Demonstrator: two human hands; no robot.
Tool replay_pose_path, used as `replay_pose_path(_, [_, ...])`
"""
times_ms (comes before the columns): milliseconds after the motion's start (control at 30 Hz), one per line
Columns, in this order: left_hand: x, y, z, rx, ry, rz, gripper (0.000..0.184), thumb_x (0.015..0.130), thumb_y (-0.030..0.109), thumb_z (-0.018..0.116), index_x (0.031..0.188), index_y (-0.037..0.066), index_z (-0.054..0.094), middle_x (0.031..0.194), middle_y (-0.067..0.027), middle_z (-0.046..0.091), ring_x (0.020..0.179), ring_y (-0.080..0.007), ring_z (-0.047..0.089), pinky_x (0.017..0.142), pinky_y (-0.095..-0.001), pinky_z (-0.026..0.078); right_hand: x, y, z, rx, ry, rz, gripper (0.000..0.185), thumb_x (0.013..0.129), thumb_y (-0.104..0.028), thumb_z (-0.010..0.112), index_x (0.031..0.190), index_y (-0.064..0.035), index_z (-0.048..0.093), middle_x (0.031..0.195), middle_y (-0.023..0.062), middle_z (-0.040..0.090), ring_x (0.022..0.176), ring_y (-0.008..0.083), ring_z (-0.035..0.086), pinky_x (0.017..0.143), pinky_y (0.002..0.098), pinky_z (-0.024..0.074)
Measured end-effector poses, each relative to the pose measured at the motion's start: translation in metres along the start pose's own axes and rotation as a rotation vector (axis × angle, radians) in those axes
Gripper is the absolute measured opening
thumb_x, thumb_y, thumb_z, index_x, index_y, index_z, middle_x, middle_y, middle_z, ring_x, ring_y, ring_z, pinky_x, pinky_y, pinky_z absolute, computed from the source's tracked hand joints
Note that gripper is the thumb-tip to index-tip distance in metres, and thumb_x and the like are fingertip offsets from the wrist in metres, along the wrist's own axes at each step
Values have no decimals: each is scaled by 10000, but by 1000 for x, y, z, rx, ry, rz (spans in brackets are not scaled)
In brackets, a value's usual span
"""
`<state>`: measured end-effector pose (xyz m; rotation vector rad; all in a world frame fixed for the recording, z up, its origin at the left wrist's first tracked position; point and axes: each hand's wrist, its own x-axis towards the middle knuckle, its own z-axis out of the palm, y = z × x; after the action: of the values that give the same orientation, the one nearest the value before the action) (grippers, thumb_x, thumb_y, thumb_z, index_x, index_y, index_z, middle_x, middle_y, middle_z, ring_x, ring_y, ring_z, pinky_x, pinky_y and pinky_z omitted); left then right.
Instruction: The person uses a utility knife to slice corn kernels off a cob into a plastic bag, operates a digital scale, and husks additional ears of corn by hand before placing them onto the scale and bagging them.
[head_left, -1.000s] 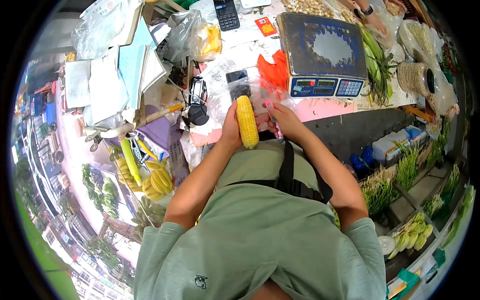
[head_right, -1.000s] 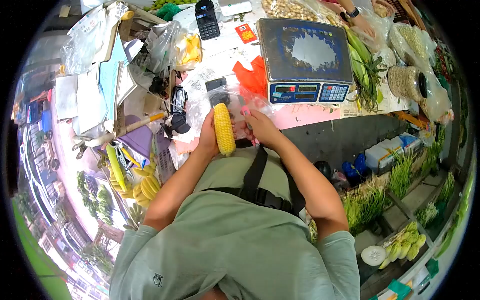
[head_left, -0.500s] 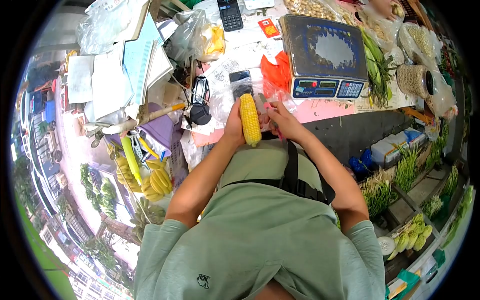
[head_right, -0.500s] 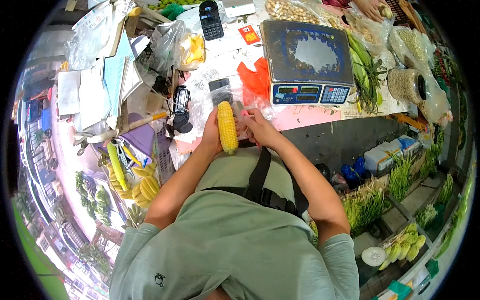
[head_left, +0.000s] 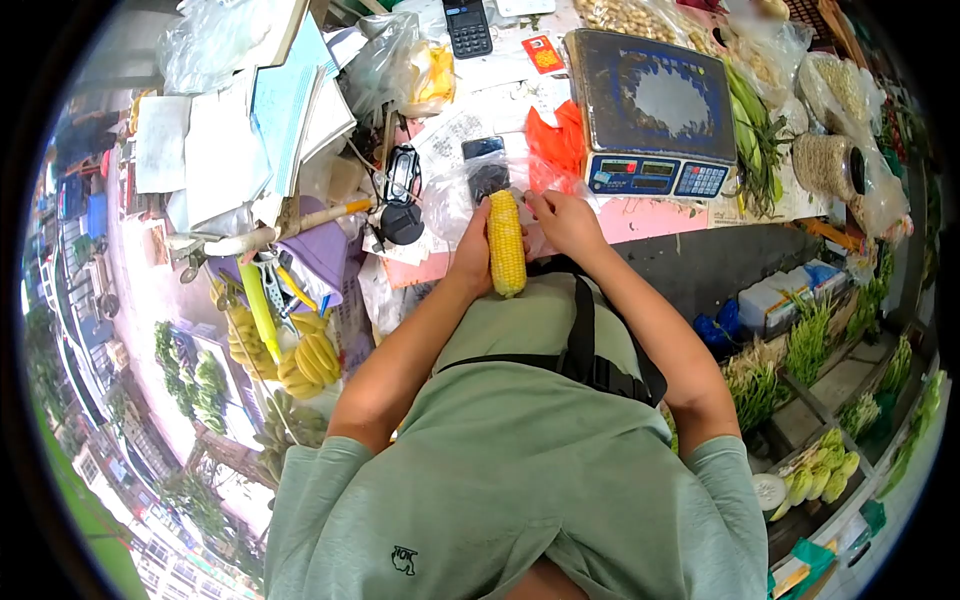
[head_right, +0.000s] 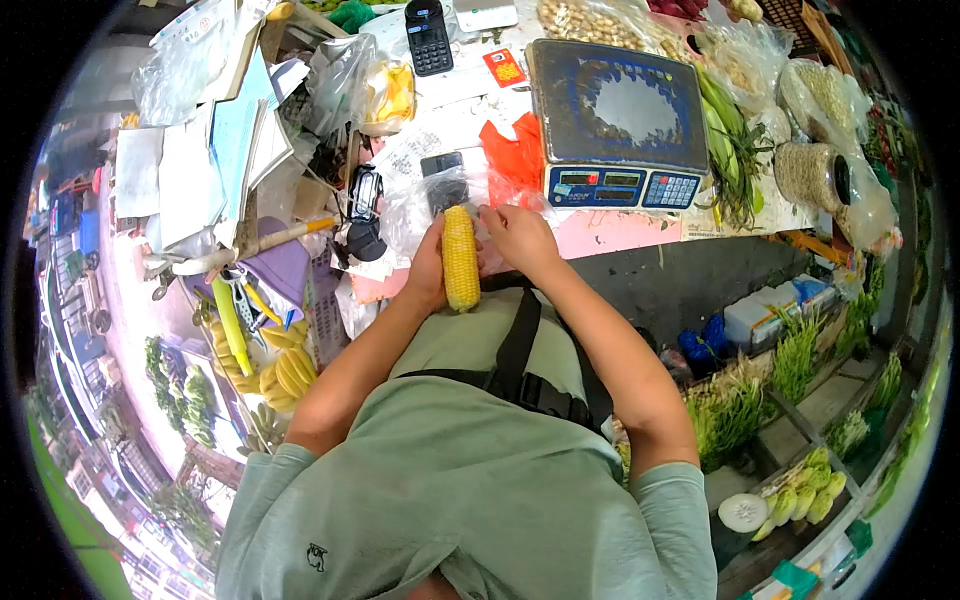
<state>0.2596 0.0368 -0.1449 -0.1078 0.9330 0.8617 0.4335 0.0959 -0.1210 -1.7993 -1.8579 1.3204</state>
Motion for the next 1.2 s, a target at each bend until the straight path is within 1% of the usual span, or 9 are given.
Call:
replay_pose_path(300, [0,-3,0,-26,12,-5,573,1017,603,440,1099,62,609,857,-113,641,740,-257,662,707,-433,594,7,-7,11,-87,75,-12,449,974,-396,576,815,3,709,768,257,664,738,442,658,699,517,514])
replay_pose_path(400, [1,-4,-3,-12,-10,12,541,1035,577,419,1070,72,611,847,-98,639,707,-238,647,666,-404,578,6,-8,14,-72,88,-42,437,970,-384,585,810,3,711,757,256,662,721,442,657,685,512,516])
replay_pose_path(467, [15,-12,-17,25,-42,71,532,1039,559,412,1137,78,618,861,-89,641,729,-223,635,676,-360,552,5,-8,14,-64,38,-34,425,966,-373,590,813,2,717,750,258,659,712,442,656,677,505,519])
replay_pose_path(600, [29,-16,-31,127,14,163,503,1062,520,392,1125,81,628,865,-62,642,708,-185,614,657,-321,521,4,-13,11,-57,18,-28,427,965,-372,589,802,0,720,750,262,655,710,442,654,676,506,521])
replay_pose_path(667, [34,-17,-34,182,41,233,493,1079,491,378,1104,75,640,870,-39,646,719,-157,607,668,-298,508,7,-11,11,-134,11,-58,431,962,-375,589,799,-1,726,758,264,659,721,442,659,690,507,527])
replay_pose_path(767, [33,-15,-33,193,21,244,496,1088,476,368,1095,69,652,888,-27,652,742,-147,606,707,-283,501,10,-10,12,-140,22,-95,432,960,-379,588,800,-2,730,769,266,664,736,440,665,708,505,533])
replay_pose_path(1000, [39,-20,-39,182,25,250,521,1088,487,355,1109,66,661,913,-28,654,781,-151,607,748,-291,498,7,-16,7,-108,-50,-49,412,957,-376,590,826,-17,741,781,259,672,741,437,671,712,498,539])
replay_pose_path(1100, [39,-21,-38,194,65,255,535,1084,502,355,1111,65,661,915,-29,652,790,-155,607,751,-292,501,4,-14,6,-108,-38,-107,409,959,-378,587,817,-24,735,775,252,672,731,436,667,696,501,536])
replay_pose_path(1200, [42,-22,-40,161,16,229,551,1080,516,355,1111,58,660,923,-34,654,789,-160,607,760,-296,505,2,-13,4,-137,-67,-107,413,962,-380,581,796,-29,721,764,247,667,723,436,663,681,509,530])
